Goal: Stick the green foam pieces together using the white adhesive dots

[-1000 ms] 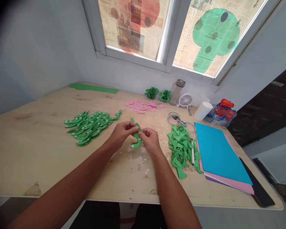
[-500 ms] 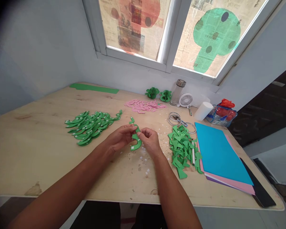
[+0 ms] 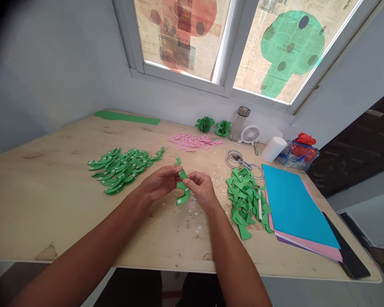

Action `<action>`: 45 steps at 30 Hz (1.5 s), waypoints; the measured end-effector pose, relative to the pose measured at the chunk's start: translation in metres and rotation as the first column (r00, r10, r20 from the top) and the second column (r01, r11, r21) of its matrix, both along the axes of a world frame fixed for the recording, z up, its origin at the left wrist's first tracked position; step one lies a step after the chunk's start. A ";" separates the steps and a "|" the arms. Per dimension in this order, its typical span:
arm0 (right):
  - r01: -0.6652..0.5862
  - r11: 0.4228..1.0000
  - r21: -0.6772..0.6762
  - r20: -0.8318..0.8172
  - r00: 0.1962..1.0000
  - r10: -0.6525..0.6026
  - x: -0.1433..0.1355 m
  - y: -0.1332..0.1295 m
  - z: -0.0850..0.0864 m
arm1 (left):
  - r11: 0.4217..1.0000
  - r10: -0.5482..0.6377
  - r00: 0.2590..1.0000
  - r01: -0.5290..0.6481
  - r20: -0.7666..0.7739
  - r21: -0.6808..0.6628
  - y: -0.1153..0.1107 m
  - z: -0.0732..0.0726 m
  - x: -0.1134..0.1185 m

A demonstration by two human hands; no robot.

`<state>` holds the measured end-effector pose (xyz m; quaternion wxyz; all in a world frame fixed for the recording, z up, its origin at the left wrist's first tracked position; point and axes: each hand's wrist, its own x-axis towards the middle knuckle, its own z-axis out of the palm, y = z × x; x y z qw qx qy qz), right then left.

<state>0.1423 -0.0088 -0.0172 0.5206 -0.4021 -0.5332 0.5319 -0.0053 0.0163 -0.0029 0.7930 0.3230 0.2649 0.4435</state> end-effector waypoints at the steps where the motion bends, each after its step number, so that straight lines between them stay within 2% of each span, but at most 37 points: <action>1: -0.022 1.000 0.011 -0.016 1.000 0.022 0.000 0.000 0.000 | 1.000 -0.020 1.000 0.020 0.015 -0.007 -0.001 0.001 0.000; 4: -0.075 0.997 0.032 -0.050 0.996 0.076 0.000 -0.002 0.001 | 0.999 -0.036 0.999 0.036 0.000 -0.003 -0.003 0.003 0.001; 7: -0.028 0.999 0.026 -0.039 0.999 0.029 -0.002 -0.002 0.004 | 0.999 0.019 0.998 -0.017 -0.053 0.033 -0.003 0.004 0.002; 10: 0.030 0.999 0.010 -0.014 0.999 -0.030 -0.004 -0.002 0.007 | 0.982 0.139 0.976 -0.113 -0.169 0.152 -0.001 0.004 0.003; 13: 0.040 0.999 -0.004 -0.007 0.999 -0.040 -0.005 -0.002 0.008 | 0.937 0.258 0.923 -0.167 -0.286 0.306 -0.002 0.005 0.005; 16: 0.085 0.996 -0.025 0.008 0.996 -0.085 -0.005 -0.001 0.006 | 0.907 0.306 0.891 -0.167 -0.334 0.387 -0.003 0.004 0.009; 21: 0.146 0.988 -0.045 -0.010 0.989 -0.147 -0.006 0.000 0.005 | 0.878 0.349 0.870 -0.174 -0.348 0.446 -0.003 0.000 0.011; 23: 0.172 0.983 -0.066 -0.027 0.984 -0.174 -0.006 0.000 0.004 | 0.812 0.467 0.810 -0.234 -0.355 0.535 -0.003 0.000 0.011; 26: 0.211 0.975 -0.071 -0.042 0.976 -0.214 -0.006 0.002 0.002 | 0.609 0.691 0.634 -0.251 -0.347 0.753 -0.005 0.003 0.010; 28: 0.237 0.970 -0.046 -0.038 0.970 -0.239 -0.005 0.004 0.000 | 0.467 0.776 0.543 -0.152 -0.321 0.871 -0.007 0.004 0.010; 30: 0.267 0.964 -0.011 -0.012 0.964 -0.267 -0.003 0.005 -0.002 | 0.353 0.822 0.491 -0.041 -0.289 0.935 -0.009 0.003 0.011; 32: 0.296 0.955 0.027 0.024 0.955 -0.296 -0.002 0.006 -0.004 | 0.276 0.853 0.453 0.033 -0.260 0.961 -0.009 0.001 0.012; 34: 0.317 0.946 0.061 0.062 0.945 -0.321 -0.002 0.007 -0.005 | 0.231 0.876 0.419 0.073 -0.240 0.970 -0.008 -0.002 0.013; 37: 0.339 0.934 0.112 0.123 0.928 -0.352 -0.002 0.006 -0.005 | 0.224 0.886 0.396 0.092 -0.242 0.970 -0.007 -0.006 0.014; 42: 0.354 0.920 0.166 0.199 0.902 -0.383 -0.004 0.004 -0.003 | 0.294 0.866 0.408 0.051 -0.289 0.954 -0.008 -0.008 0.016; 45: 0.363 0.914 0.180 0.229 0.889 -0.398 -0.004 0.004 -0.002 | 0.317 0.861 0.407 0.040 -0.305 0.948 -0.009 -0.008 0.017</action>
